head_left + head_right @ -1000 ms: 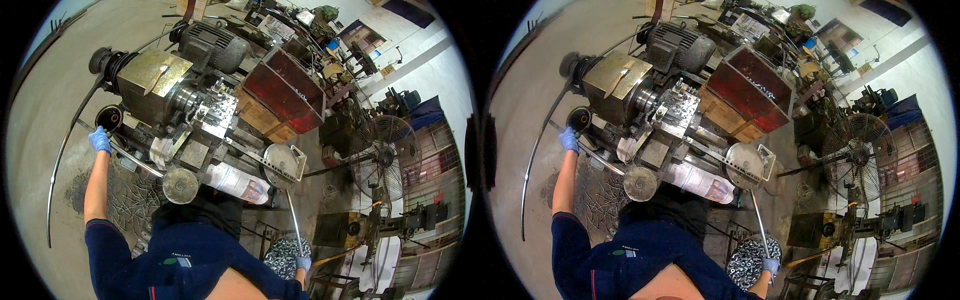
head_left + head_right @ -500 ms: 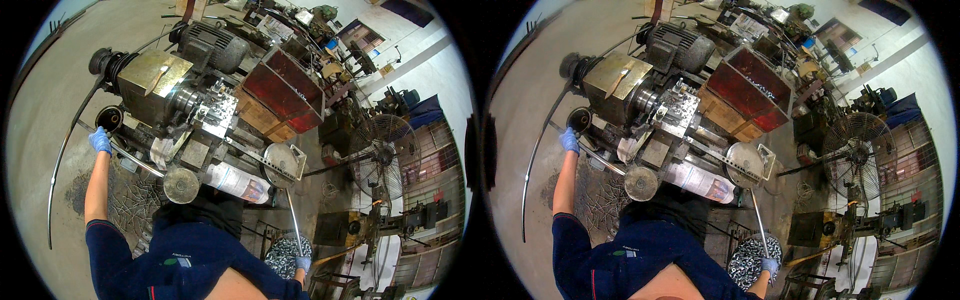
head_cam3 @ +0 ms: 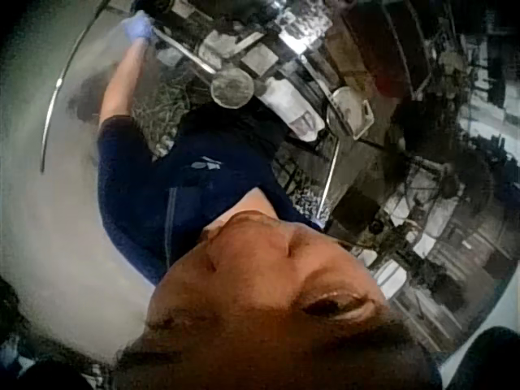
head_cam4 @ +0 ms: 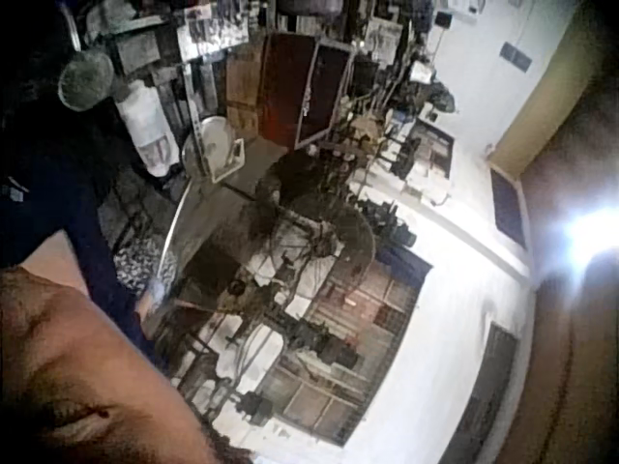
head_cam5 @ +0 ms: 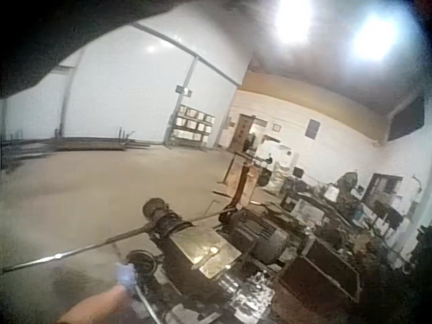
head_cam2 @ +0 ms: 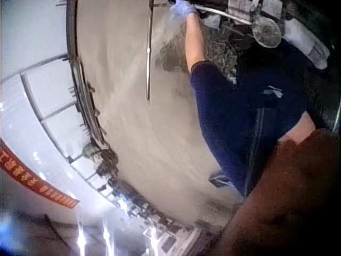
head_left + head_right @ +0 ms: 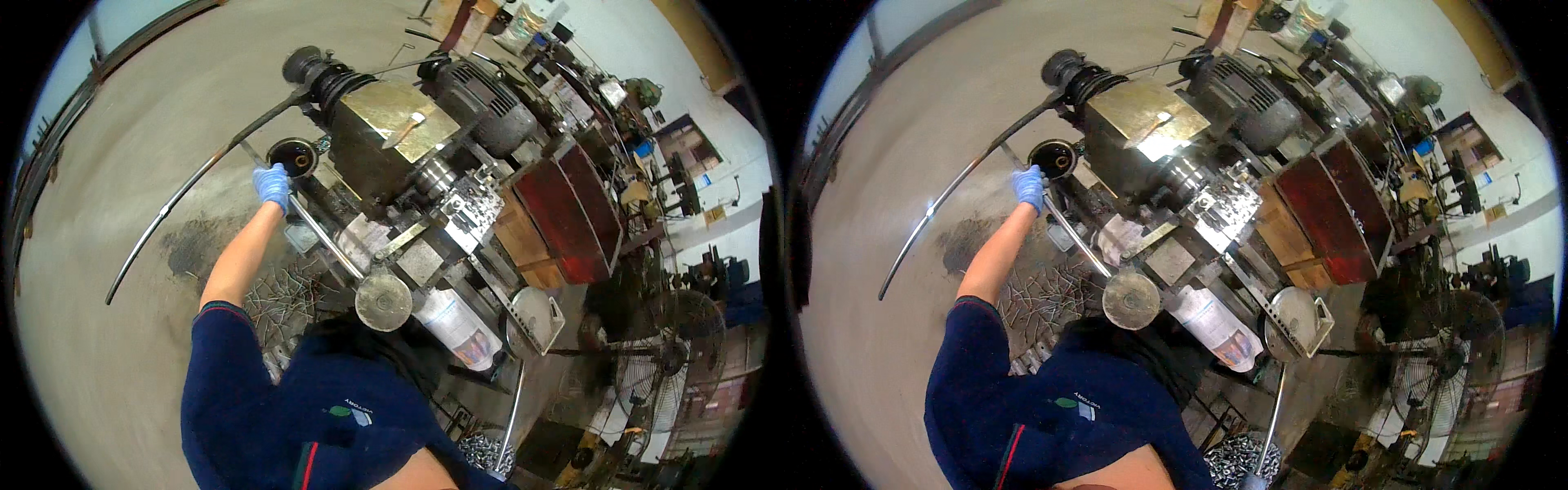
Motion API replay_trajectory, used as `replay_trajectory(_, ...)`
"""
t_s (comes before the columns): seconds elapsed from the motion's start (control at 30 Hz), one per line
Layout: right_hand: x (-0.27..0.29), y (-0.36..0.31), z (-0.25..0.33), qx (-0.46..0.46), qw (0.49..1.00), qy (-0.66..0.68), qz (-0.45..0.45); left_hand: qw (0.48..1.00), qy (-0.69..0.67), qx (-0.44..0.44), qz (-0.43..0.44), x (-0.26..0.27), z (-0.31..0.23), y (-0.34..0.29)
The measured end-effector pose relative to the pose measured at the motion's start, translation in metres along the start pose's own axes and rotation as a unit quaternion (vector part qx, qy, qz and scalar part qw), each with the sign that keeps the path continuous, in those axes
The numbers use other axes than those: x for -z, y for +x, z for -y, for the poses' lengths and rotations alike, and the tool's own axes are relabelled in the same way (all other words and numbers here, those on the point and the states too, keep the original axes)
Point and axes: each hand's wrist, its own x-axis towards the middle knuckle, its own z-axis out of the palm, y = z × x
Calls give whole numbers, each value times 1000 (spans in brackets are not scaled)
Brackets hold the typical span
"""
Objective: The person operates a lathe to thread and shape metal pins, picking them from a container and placing them into the machine chuck before removing the finished pieces.
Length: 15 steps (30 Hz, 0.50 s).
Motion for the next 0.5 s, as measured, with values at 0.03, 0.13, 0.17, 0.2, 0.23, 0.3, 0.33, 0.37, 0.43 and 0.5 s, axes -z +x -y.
replay_trajectory(0.03,1,2,4,4,1000,-3,0,1000,24,-4,-7,1,7,6)
replay_trajectory(0.13,-2,4,14,7,1000,2,-1,997,74,-28,-25,-4,12,14)
replay_trajectory(0.17,-1,5,16,9,1000,0,-1,997,70,-22,-18,-4,14,15)
replay_trajectory(0.2,1,4,15,5,1000,-2,-5,998,66,-15,-4,-8,5,7)
replay_trajectory(0.23,0,2,14,0,1000,-2,-5,998,61,-2,4,-13,-4,-6)
replay_trajectory(0.3,2,9,21,16,1000,-3,-5,998,49,-22,-29,-7,28,24)
replay_trajectory(0.33,2,9,23,16,1000,-1,-5,998,43,-25,-30,-11,32,30)
replay_trajectory(0.37,2,7,18,11,1000,-3,-2,998,39,-26,-29,-12,31,29)
replay_trajectory(0.43,3,7,20,7,1000,-1,0,999,31,-14,-15,-10,28,25)
replay_trajectory(0.5,3,-1,12,-15,1000,1,5,997,-58,23,40,-15,-5,-12)
